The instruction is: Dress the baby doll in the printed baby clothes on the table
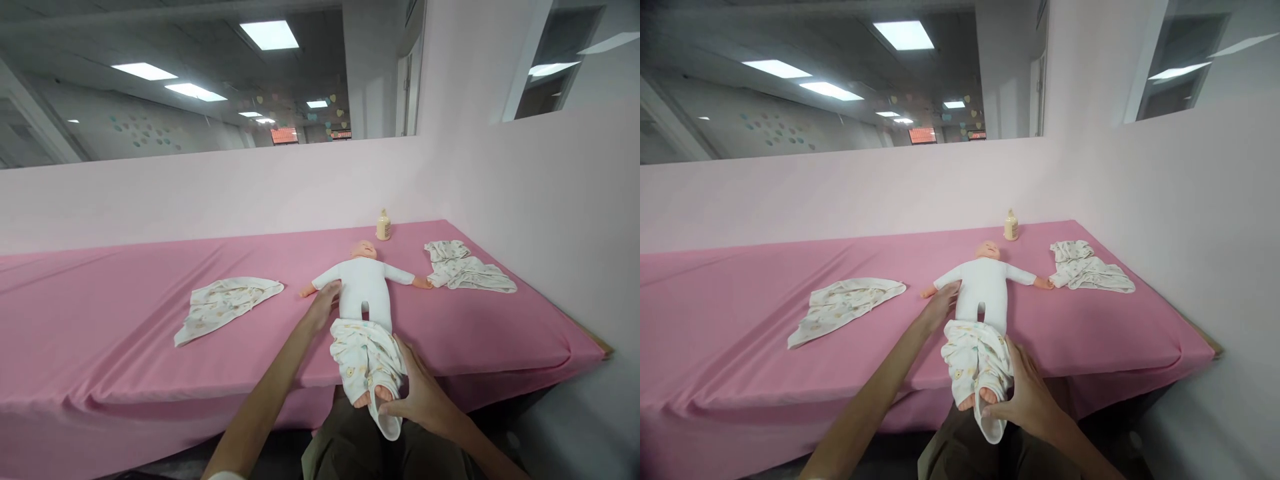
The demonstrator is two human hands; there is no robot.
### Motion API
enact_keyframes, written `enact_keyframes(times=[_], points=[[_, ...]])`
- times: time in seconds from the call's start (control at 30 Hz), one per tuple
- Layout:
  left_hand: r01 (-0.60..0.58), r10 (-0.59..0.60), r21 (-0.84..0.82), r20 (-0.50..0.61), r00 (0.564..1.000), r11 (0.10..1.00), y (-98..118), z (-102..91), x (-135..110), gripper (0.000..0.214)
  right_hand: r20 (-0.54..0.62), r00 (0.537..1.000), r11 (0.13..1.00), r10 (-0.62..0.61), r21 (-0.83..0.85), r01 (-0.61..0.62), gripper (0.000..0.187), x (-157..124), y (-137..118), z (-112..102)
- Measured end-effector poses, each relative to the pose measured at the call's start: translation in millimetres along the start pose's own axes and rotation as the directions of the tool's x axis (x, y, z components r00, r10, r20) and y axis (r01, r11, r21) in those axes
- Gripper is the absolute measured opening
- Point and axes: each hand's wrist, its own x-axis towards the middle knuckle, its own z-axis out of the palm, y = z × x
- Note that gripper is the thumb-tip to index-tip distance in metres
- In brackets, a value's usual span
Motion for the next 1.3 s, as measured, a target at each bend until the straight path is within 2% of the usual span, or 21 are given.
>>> enact_keyframes(times=[0.1, 0.2, 0.27, 0.37, 0.47, 0.57, 0.7, 0.87, 1.0, 1.1, 1.23, 1.3], points=[[0.084, -0.085, 0.042, 0.027, 0.996, 0.996, -7, -7.9, -37, 0.070, -0.015, 1.000, 0.990, -0.011, 0.137, 0.013, 0.097, 1, -1, 3], [-0.010, -0.025, 0.205, 0.168, 0.985, 0.979, -16, -8.3, -72, 0.089, 0.011, 0.999, 0.959, 0.047, 0.278, -0.049, 0.082, 3, -1, 3], [-0.083, 0.017, 0.321, 0.202, 0.979, 0.943, -22, -4.0, -87, 0.100, 0.047, 0.994, 0.949, 0.094, 0.297, -0.104, 0.077, 5, -2, 0], [-0.138, 0.042, 0.496, 0.200, 0.979, 0.857, -27, 3.6, -102, 0.106, 0.069, 0.991, 0.978, 0.112, 0.168, -0.122, 0.062, 7, -5, -6], [-0.203, 0.087, 0.604, 0.216, 0.972, 0.771, -29, 8.2, -117, 0.109, 0.038, 0.999, 1.000, -0.009, -0.016, 0.009, 0.047, 9, -9, -9], [-0.268, 0.137, 0.645, 0.247, 0.959, 0.716, -30, 12.1, -132, 0.117, 0.023, 0.991, 0.984, -0.133, -0.115, 0.134, 0.036, 10, -9, -6], [-0.248, 0.118, 0.647, 0.238, 0.964, 0.721, -34, 21.3, -143, 0.124, -0.015, 0.976, 0.965, -0.217, -0.156, 0.212, 0.029, 11, -7, 0], [-0.230, 0.141, 0.654, 0.187, 0.972, 0.721, -37, 34.6, -149, 0.131, -0.035, 0.975, 0.963, -0.220, -0.171, 0.211, 0.024, 10, -6, 3], [-0.161, 0.140, 0.671, 0.086, 0.986, 0.724, -29, 41.3, -155, 0.111, -0.070, 0.984, 0.977, -0.164, -0.148, 0.153, 0.021, 8, -5, 3], [-0.179, 0.209, 0.679, 0.039, 0.977, 0.712, -21, 44.8, -158, 0.081, -0.064, 0.992, 0.989, -0.108, -0.108, 0.100, 0.021, 3, -8, 1], [-0.324, 0.411, 0.704, 0.049, 0.910, 0.632, -16, 50.0, -161, 0.033, -0.087, 0.995, 0.988, -0.049, -0.153, 0.035, 0.020, -5, -18, -3], [-0.367, 0.475, 0.689, 0.037, 0.879, 0.625, -16, 53.5, -165, 0.017, -0.097, 0.995, 0.982, -0.022, -0.187, 0.003, 0.024, -9, -22, -5]])
